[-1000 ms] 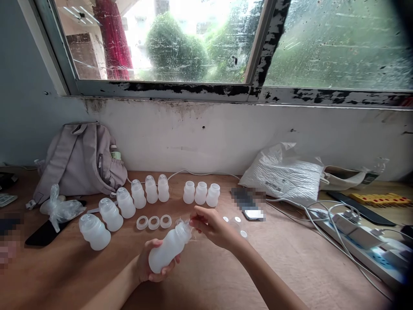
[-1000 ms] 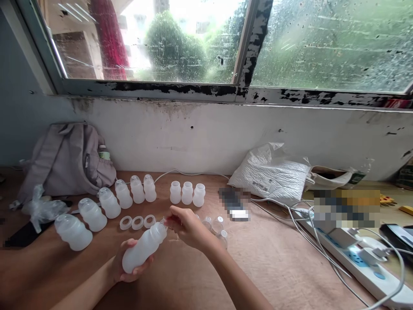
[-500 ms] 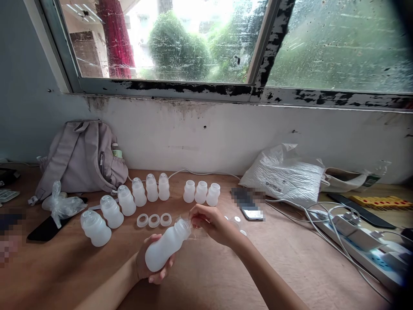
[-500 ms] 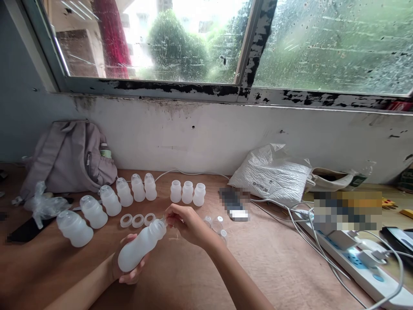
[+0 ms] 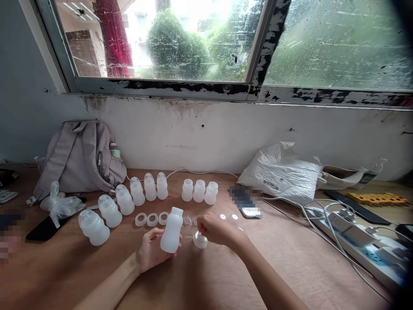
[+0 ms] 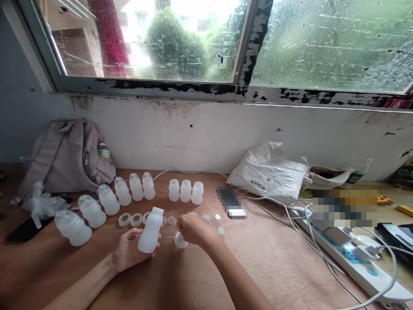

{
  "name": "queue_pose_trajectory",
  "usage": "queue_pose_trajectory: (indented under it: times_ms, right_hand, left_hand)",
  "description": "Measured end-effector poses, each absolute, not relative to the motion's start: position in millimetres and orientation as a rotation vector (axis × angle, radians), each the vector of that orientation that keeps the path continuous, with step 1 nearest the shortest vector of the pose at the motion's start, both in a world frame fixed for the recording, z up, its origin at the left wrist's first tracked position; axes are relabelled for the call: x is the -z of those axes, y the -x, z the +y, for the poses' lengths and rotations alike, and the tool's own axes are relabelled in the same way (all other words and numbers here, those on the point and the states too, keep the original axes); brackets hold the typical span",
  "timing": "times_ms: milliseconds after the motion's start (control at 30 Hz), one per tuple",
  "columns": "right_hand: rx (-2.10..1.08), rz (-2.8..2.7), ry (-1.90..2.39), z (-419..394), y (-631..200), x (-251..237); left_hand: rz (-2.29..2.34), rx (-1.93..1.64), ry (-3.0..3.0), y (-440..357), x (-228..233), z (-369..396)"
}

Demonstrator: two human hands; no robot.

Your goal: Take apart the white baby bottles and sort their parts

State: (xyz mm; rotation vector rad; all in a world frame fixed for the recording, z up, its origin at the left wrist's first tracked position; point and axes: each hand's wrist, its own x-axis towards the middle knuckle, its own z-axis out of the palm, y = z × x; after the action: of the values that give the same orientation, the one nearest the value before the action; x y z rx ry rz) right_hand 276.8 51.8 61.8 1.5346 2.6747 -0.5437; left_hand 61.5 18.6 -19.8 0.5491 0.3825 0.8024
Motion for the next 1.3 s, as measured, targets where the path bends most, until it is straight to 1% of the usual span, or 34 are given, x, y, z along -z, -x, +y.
queue_pose_trajectory:
  times_ms: [100, 200, 267, 367, 500, 667, 733, 867, 1067, 1300]
  right_hand:
    - [0.518, 2.599, -1.453, 51.5, -273.1, -49.1]
    - [0.602, 2.71, -1.469, 51.0, -274.8, -48.2]
    - [0.683, 2.853, -1.551, 49.9, -274.0, -51.9]
    - [0.717, 3.112, -1.765, 46.4, -263.6, -55.7]
    - [0.728, 3.237, -1.854, 43.0, -241.2, -48.2]
    - [0.84, 3.251, -1.929, 49.9, -225.1, -39.6]
    - [0.691, 3.307, -1.901, 56.6, -220.8, -40.6]
    - [0.217, 3.381, -1.806, 76.4, -210.8, -47.2]
    - [-0.268, 3.14, -1.784, 116.9, -195.0, -62.1]
    - [-0.358, 3.003, -1.814, 150.1, -183.1, -54.7]
  left_hand:
    - [0.54, -0.905, -0.739, -63.8, 15.9, 14.7]
    - [0.804, -1.139, -1.033, -67.7, 14.8, 10.4]
    - [1.031, -1.251, -1.197, -70.9, 16.1, 8.7]
    - [1.269, -1.314, -1.402, -73.9, 19.6, 7.4]
    - [1.387, -1.393, -1.671, -73.4, 23.5, 5.4]
    - [1.453, -1.389, -1.799, -70.1, 29.1, 8.5]
    - [1.424, -1.391, -1.851, -68.4, 32.5, 12.0]
    - [1.424, -1.411, -2.046, -62.2, 38.0, 17.8]
    - [1.55, -1.186, -2.305, -49.0, 42.0, 24.2]
    - [1.571, -1.048, -2.454, -48.4, 46.0, 23.7]
